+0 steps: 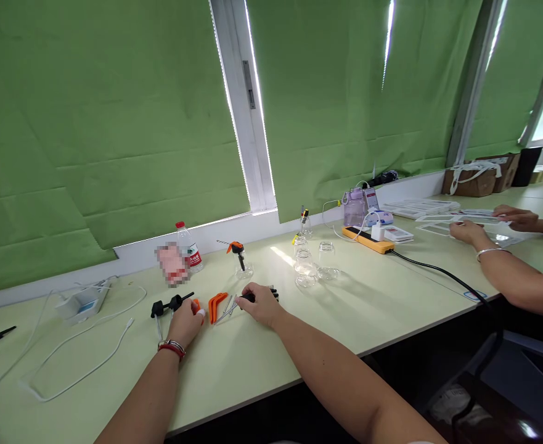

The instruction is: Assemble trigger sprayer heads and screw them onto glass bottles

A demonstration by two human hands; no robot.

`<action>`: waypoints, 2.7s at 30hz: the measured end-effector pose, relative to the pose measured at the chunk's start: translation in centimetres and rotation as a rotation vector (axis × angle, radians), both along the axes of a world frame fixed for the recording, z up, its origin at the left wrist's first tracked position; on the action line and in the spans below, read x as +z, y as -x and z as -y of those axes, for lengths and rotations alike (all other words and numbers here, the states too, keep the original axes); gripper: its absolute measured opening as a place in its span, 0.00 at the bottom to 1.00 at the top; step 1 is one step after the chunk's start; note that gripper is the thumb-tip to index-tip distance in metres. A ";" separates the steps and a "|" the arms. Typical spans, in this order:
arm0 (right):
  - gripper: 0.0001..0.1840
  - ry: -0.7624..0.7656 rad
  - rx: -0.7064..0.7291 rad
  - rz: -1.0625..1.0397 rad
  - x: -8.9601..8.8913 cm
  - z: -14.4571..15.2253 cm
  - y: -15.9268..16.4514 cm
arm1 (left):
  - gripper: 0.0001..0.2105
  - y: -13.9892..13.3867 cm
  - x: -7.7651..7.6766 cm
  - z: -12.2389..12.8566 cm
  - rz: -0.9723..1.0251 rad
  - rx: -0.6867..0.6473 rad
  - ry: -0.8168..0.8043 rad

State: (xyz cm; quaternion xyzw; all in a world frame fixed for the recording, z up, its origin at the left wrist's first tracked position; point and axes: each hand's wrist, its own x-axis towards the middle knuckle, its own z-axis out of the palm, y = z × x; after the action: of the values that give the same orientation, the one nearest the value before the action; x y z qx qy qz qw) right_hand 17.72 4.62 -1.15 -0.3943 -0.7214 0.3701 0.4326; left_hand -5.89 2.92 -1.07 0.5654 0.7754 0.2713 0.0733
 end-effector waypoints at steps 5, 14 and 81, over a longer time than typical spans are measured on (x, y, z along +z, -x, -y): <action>0.17 -0.018 -0.001 0.009 -0.2 0.0 0.0 | 0.21 0.2 -0.2 -0.1 0.025 -0.006 -0.022; 0.17 -0.024 0.002 0.030 -0.2 -0.1 0.0 | 0.22 0.1 0.0 0.0 -0.010 0.012 0.036; 0.17 -0.043 0.034 0.056 -0.4 -0.1 0.0 | 0.15 0.5 -1.1 -1.1 -0.101 -0.121 0.032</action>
State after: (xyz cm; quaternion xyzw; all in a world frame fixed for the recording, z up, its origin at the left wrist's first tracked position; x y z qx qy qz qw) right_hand 17.69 4.76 -1.56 -0.3828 -0.7475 0.3508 0.4142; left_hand -6.34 4.01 -2.20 0.6228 0.7469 0.2251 0.0593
